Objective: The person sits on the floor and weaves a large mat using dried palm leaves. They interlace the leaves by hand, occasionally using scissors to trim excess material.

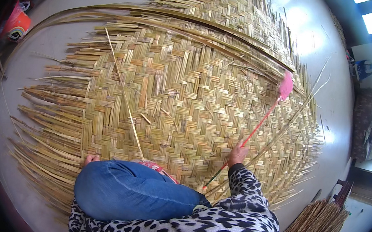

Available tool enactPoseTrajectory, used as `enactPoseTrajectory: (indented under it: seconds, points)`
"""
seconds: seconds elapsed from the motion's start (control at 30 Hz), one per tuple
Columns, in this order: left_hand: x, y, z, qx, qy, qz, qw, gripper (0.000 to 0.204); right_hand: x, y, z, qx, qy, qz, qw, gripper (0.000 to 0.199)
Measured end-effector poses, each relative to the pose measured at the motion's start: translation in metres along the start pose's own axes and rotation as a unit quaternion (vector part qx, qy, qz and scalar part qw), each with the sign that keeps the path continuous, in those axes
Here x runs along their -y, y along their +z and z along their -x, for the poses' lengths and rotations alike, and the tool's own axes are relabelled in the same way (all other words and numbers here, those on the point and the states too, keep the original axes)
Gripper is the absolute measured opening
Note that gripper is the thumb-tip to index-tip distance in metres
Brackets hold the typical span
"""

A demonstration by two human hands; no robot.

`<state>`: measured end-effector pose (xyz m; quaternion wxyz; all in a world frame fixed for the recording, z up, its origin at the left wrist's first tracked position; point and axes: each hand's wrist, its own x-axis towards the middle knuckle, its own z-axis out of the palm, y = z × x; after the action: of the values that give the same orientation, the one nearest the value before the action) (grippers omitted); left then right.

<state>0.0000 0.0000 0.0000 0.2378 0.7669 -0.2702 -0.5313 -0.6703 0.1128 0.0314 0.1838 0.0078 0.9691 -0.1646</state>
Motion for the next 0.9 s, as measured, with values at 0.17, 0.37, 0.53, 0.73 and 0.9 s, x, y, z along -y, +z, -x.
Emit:
enactPoseTrajectory:
  seconds: [0.17, 0.37, 0.53, 0.73, 0.9]
  points:
    - [-0.020, 0.003, 0.013, 0.006, -0.022, -0.006, 1.000, 0.019, 0.117, -0.022, 0.007, -0.209, -0.339, 0.178, 0.900, 0.043]
    - [-0.019, 0.007, 0.016, -0.022, -0.045, 0.027, 0.998, 0.019, 0.337, 0.077, 0.006, -0.128, -0.587, 0.042, 0.798, 0.044]
    - [-0.018, 0.005, 0.016, -0.034, -0.053, 0.013, 0.998, 0.022, 0.441, 0.132, 0.045, -0.112, -0.624, 0.168, 0.755, 0.031]
    - [-0.020, 0.010, 0.020, -0.048, -0.064, 0.014, 0.997, 0.025, 0.489, 0.136, 0.037, -0.035, -0.705, 0.142, 0.694, 0.027]
    - [-0.029, 0.010, 0.025, -0.041, -0.040, -0.020, 0.998, 0.024, 0.537, 0.150, 0.029, -0.138, -0.612, 0.112, 0.770, 0.045]
